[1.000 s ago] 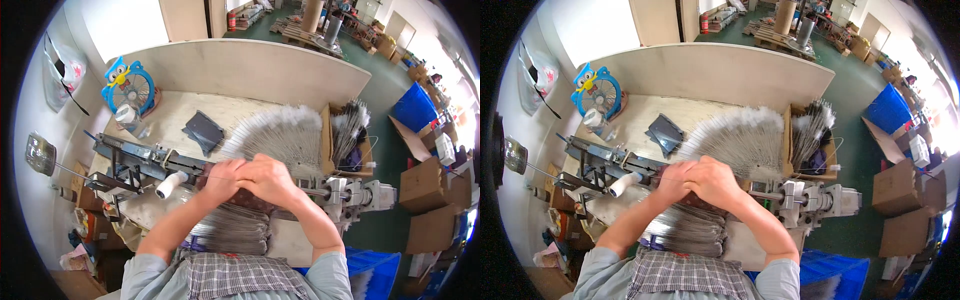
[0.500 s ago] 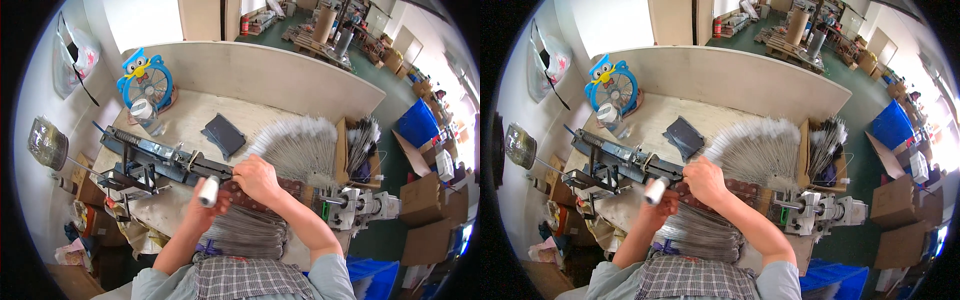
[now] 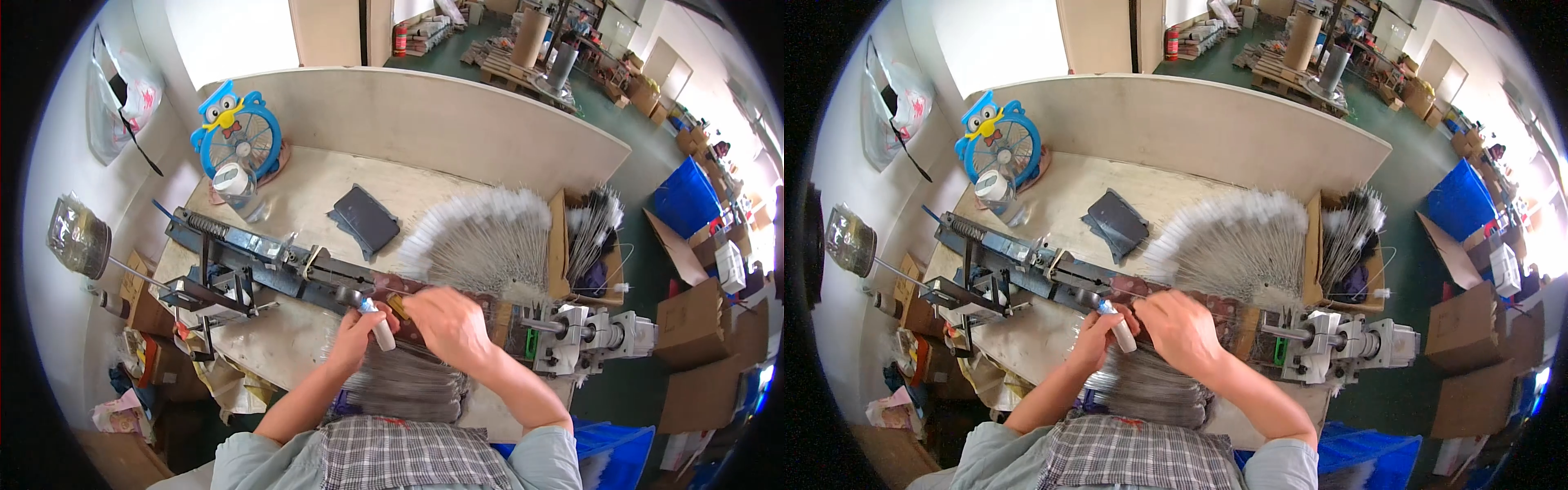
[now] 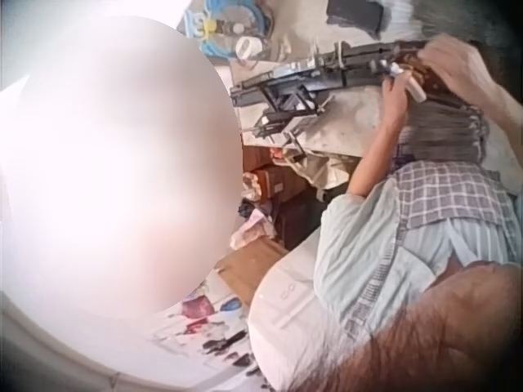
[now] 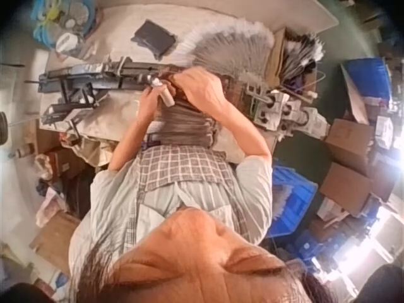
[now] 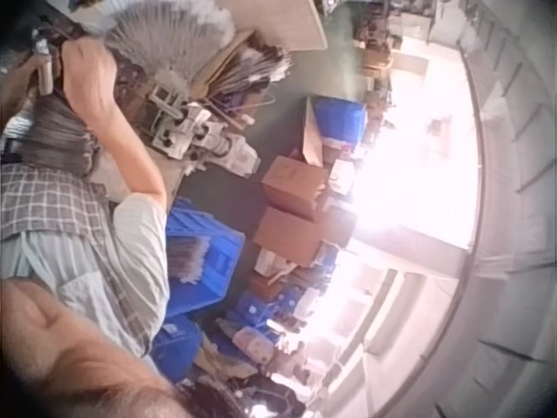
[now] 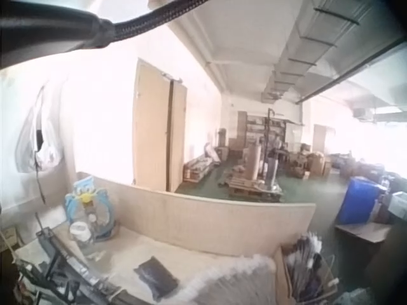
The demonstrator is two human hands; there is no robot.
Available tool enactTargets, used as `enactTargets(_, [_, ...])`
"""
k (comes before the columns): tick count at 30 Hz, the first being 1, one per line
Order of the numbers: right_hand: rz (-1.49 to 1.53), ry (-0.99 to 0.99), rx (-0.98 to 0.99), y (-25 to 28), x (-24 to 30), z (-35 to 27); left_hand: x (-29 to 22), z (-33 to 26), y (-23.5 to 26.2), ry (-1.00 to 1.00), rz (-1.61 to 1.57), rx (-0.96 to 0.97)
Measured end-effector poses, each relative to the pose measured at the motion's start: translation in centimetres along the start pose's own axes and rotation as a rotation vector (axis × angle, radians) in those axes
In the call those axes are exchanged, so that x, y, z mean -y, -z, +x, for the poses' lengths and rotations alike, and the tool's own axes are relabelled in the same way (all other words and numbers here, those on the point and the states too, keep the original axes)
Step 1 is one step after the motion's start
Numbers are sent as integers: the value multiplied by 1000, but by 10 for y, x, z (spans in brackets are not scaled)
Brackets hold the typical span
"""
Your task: The worker is manually assembling plastic components, likely sprayer nozzles and tubes, using an industrial assembly fixture.
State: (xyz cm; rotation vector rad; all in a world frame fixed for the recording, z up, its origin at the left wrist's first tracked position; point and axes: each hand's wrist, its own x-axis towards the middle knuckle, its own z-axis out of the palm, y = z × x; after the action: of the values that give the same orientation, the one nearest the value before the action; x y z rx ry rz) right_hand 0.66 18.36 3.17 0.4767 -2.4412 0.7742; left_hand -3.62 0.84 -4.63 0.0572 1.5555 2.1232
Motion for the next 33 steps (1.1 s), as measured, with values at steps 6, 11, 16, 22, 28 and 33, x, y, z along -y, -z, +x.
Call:
enactTargets(6, [111, -119, 28, -51, -14, -30, -8, -3, 5, -36, 624, -71])
enactTargets(11, [61, -181, 236, -61, -25, -32, -21, -4, 21, 139, 922, -53])
enactTargets(16, [111, -196, 269, -43, -26, -32, -18, -28, 115, 25, -95, -439])
enactTargets(22, [183, -257, 277, -42, -16, -24, -35, -52, 173, 115, -471, -591])
enactTargets(28, [162, -208, 281, -31, -4, -20, -19, -45, 181, 93, -510, -620])
enactTargets(33, [64, -160, 200, 9, 7, -8, -10, -33, 152, -63, -570, -717])
